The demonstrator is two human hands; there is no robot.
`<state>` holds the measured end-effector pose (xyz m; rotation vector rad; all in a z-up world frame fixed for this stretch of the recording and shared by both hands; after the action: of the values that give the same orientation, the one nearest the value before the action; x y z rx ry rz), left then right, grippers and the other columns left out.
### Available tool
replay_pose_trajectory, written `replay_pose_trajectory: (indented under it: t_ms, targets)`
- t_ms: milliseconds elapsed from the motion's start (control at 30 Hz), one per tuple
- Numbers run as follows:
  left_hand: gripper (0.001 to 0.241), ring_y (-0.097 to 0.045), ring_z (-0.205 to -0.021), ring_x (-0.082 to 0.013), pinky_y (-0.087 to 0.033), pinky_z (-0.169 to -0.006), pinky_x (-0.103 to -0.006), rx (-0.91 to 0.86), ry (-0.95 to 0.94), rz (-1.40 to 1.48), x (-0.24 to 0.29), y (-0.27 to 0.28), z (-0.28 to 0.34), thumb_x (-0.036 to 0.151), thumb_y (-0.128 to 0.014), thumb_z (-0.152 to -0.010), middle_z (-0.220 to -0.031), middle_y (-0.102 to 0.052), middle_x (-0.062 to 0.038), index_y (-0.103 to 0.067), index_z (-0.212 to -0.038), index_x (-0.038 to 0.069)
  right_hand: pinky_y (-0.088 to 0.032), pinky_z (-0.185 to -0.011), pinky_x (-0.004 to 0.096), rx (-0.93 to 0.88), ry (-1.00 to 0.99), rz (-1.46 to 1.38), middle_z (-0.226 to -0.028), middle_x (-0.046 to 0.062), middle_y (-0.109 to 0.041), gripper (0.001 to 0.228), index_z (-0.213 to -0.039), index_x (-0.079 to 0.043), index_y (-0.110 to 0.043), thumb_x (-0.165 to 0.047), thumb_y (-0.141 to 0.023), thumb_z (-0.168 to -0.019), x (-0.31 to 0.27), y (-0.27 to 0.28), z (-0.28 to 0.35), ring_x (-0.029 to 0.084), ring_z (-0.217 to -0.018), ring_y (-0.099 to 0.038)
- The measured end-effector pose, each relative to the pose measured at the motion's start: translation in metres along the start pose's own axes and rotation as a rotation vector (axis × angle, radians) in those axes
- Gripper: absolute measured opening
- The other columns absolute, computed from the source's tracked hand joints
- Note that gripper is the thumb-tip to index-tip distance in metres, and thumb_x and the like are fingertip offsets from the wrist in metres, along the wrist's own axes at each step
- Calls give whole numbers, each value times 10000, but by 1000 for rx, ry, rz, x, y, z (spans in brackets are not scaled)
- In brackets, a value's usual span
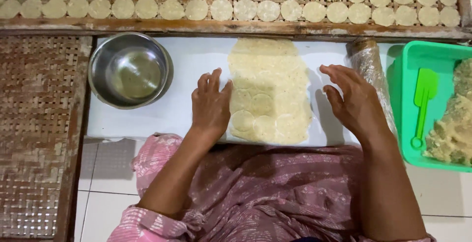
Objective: Cutting dough into small circles and arranging them on a bamboo tray for drying.
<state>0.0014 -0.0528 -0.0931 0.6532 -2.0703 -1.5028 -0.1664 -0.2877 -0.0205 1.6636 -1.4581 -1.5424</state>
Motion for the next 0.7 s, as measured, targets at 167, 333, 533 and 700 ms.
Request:
replay_pose_trajectory:
  t_ms: [167,333,533,700]
  targets:
    - [218,-411,-1312,-392,-481,-897,-532,-145,132,177,-8,14,-9,162,-609,-962,-1419,-491,-141,-768,-1110,142,-551,-883,489,-4,-2,-22,-1283,206,-681,400,-1342,-83,-682,-22,-668,-947,9,-3,4,386,-1080,-689]
    - [170,-487,-1313,-366,-546,-887,-530,-205,294,376,-28,11,-11,324,-663,-965,-1312,-581,-84,-810,-986,242,-559,-888,541,2,-15,-68,-1280,224,-670,413,-1357,-116,-687,-7,-652,-960,13,-3,9,410,-1039,-710]
    - [274,-544,-1240,-345,-570,-826,-474,-178,359,432,-38,32,-1,402,-637,-985,-1167,-621,-62,-778,-821,234,-561,-907,486,16,31,-28,-1203,202,-710,391,-1336,-107,-713,31,-659,-974,6,1,9,389,-1056,-719]
    - [66,-550,-1044,-258,-527,-879,-409,-304,306,288,-23,27,6,190,-839,-798,-1092,-674,-66,-827,-821,131,-558,-683,381,50,14,-45,-1266,169,-706,442,-1322,-39,-688,112,-662,-908,0,3,8,267,-822,-698]
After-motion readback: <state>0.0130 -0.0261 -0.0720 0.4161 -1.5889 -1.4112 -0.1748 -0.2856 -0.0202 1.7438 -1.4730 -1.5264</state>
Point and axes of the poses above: each hand's wrist, its own z-axis away from the middle knuckle, its own y-axis out of the back of the hand, x = y × z, the point moved 5 cm from there along -z, towards the middle knuckle
